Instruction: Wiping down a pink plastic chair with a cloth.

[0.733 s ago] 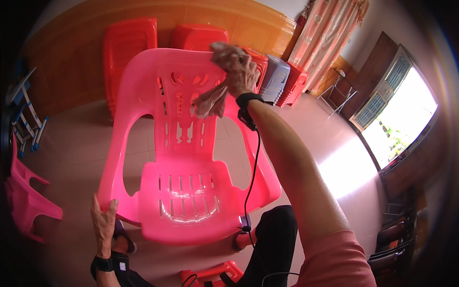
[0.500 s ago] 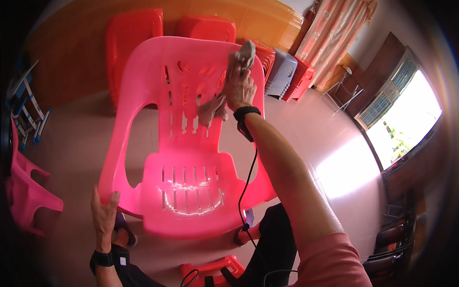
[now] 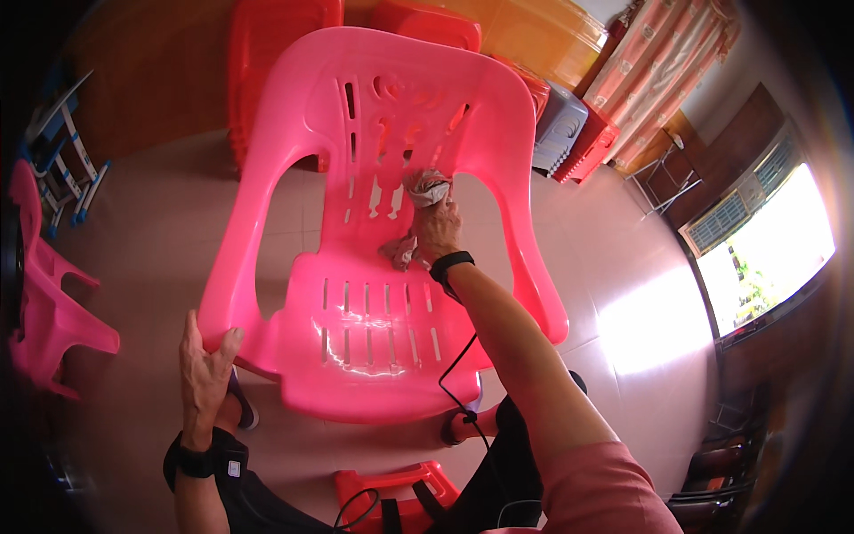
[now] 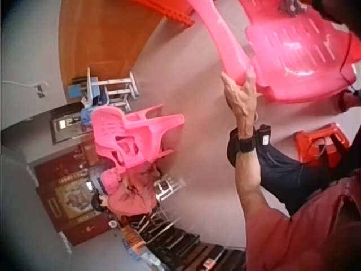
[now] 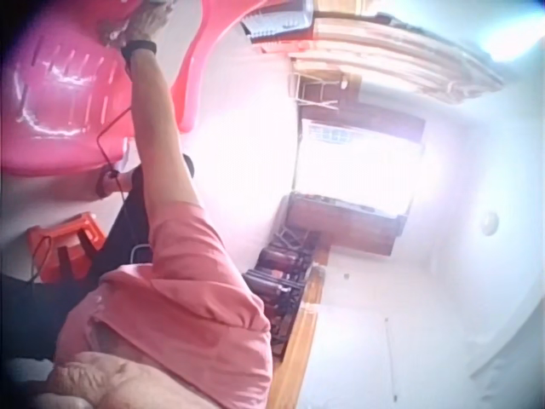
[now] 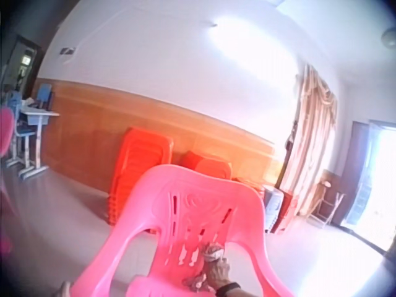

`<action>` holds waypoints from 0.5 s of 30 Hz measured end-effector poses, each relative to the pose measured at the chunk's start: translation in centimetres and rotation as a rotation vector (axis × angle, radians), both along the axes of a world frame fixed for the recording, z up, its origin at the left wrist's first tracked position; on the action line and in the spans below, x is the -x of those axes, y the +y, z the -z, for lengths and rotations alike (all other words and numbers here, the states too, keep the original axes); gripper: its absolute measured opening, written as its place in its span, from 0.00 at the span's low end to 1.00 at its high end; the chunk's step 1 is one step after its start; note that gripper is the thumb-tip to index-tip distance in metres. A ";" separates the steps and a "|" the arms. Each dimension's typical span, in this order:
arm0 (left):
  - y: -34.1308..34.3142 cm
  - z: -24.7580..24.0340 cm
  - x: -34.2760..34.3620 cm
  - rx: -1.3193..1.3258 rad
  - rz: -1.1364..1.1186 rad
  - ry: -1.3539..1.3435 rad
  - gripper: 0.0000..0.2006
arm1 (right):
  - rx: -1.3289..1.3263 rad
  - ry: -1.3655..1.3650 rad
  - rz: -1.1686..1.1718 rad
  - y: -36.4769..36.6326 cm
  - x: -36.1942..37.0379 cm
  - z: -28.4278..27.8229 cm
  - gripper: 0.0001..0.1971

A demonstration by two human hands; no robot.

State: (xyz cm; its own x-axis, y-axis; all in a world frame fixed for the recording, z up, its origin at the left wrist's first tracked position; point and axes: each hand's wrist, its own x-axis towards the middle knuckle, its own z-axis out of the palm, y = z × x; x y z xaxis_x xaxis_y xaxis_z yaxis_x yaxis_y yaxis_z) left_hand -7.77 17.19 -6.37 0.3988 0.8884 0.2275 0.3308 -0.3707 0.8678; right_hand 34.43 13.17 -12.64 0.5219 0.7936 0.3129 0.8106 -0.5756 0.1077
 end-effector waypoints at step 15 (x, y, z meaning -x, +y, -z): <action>0.5 0.7 0.4 0.094 0.062 -0.046 0.22 | 0.166 0.831 -0.154 1.1 4.6 7.5 0.49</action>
State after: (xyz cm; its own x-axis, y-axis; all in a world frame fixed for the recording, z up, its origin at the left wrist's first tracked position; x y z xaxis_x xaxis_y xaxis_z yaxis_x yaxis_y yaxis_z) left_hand -8.16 17.72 -7.03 0.4450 0.8804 0.1639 0.2685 -0.3058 0.9135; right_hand 29.84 14.24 -20.11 0.4127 0.8761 -0.2492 0.7318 -0.4818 -0.4820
